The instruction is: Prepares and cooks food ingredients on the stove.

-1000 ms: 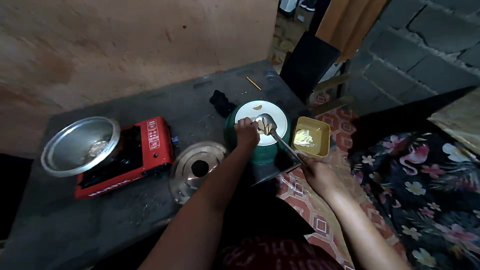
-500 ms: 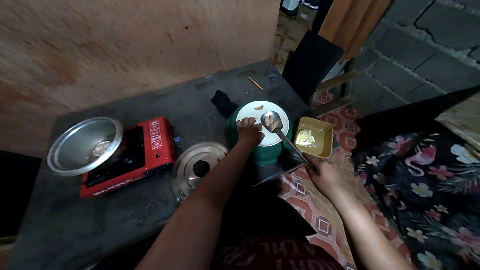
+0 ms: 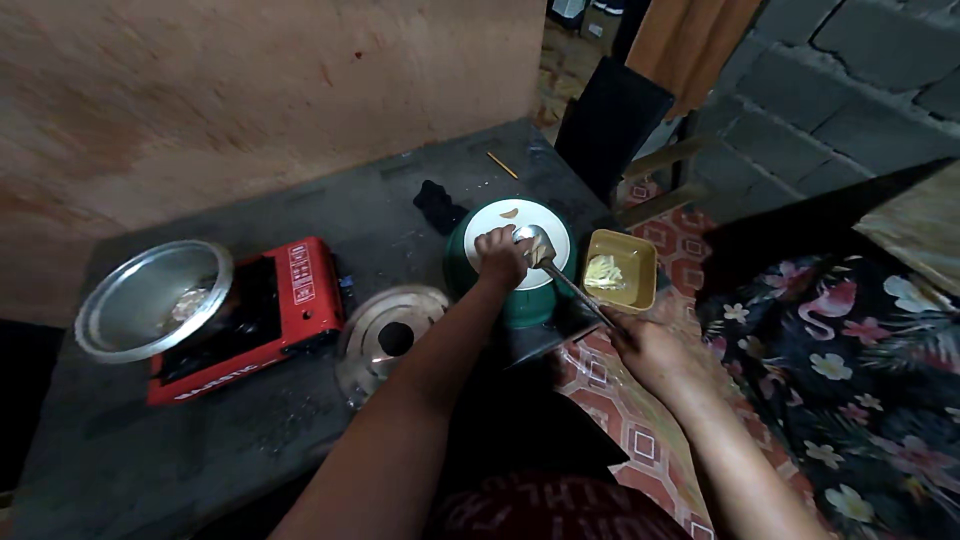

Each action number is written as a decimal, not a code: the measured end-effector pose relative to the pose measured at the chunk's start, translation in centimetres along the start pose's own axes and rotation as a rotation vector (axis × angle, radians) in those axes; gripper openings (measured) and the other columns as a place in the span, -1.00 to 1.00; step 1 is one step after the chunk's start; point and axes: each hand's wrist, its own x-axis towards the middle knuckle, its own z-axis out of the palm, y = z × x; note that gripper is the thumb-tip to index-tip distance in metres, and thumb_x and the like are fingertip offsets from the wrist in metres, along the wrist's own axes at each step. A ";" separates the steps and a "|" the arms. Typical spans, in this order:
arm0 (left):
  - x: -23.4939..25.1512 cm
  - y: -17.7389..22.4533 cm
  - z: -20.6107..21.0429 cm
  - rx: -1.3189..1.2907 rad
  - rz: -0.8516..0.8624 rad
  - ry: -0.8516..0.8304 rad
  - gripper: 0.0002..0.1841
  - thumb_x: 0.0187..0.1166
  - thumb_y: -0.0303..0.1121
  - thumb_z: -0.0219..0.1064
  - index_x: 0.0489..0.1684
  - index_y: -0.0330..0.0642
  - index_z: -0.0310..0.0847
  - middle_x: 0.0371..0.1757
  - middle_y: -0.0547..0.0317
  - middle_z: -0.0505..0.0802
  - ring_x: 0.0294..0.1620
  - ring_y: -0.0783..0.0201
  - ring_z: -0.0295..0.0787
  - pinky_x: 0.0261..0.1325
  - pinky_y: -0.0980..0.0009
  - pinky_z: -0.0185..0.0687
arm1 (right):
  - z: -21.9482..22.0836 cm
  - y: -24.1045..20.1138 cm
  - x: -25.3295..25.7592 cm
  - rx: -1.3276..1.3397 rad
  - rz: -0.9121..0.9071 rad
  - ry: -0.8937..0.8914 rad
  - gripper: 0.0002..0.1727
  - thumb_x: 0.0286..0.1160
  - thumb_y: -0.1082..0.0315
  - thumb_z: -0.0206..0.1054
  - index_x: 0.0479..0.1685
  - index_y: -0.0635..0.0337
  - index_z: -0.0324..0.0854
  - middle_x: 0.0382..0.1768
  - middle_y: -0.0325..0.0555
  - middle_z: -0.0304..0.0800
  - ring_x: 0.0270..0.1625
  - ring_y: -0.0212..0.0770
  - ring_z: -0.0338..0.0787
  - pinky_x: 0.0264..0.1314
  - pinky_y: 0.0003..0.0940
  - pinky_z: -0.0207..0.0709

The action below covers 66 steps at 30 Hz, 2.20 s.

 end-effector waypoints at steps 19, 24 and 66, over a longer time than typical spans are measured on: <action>3.5 -1.9 -1.0 0.113 -0.108 -0.238 -0.72 0.49 -0.11 0.49 0.01 -0.04 0.83 0.24 -0.03 0.78 0.43 -0.14 0.55 0.51 -0.33 0.18 | -0.4 1.8 1.4 0.094 0.102 0.026 -0.52 0.85 0.31 0.06 0.69 0.12 0.45 0.20 0.18 0.82 0.18 0.11 0.83 0.39 0.10 0.56; 7.2 -4.3 -3.9 -0.234 -0.416 -0.310 -0.60 0.69 -0.07 0.30 0.40 0.02 0.69 0.44 -0.15 0.72 0.57 -0.26 0.47 0.55 -0.54 0.00 | -0.8 2.3 1.7 0.103 0.107 0.017 -0.52 0.85 0.30 0.07 0.70 0.10 0.44 0.18 0.15 0.82 0.16 0.10 0.82 0.38 0.08 0.56; 5.7 -8.4 -3.7 -0.035 -0.060 -0.697 -0.61 0.41 -0.23 0.57 0.25 0.17 0.80 0.34 -0.34 0.69 0.46 -0.39 0.51 0.34 -0.55 0.31 | 0.4 3.3 1.2 0.116 0.048 0.040 -0.54 0.84 0.30 0.08 0.65 0.11 0.49 0.11 0.08 0.85 0.06 0.01 0.84 0.31 0.03 0.62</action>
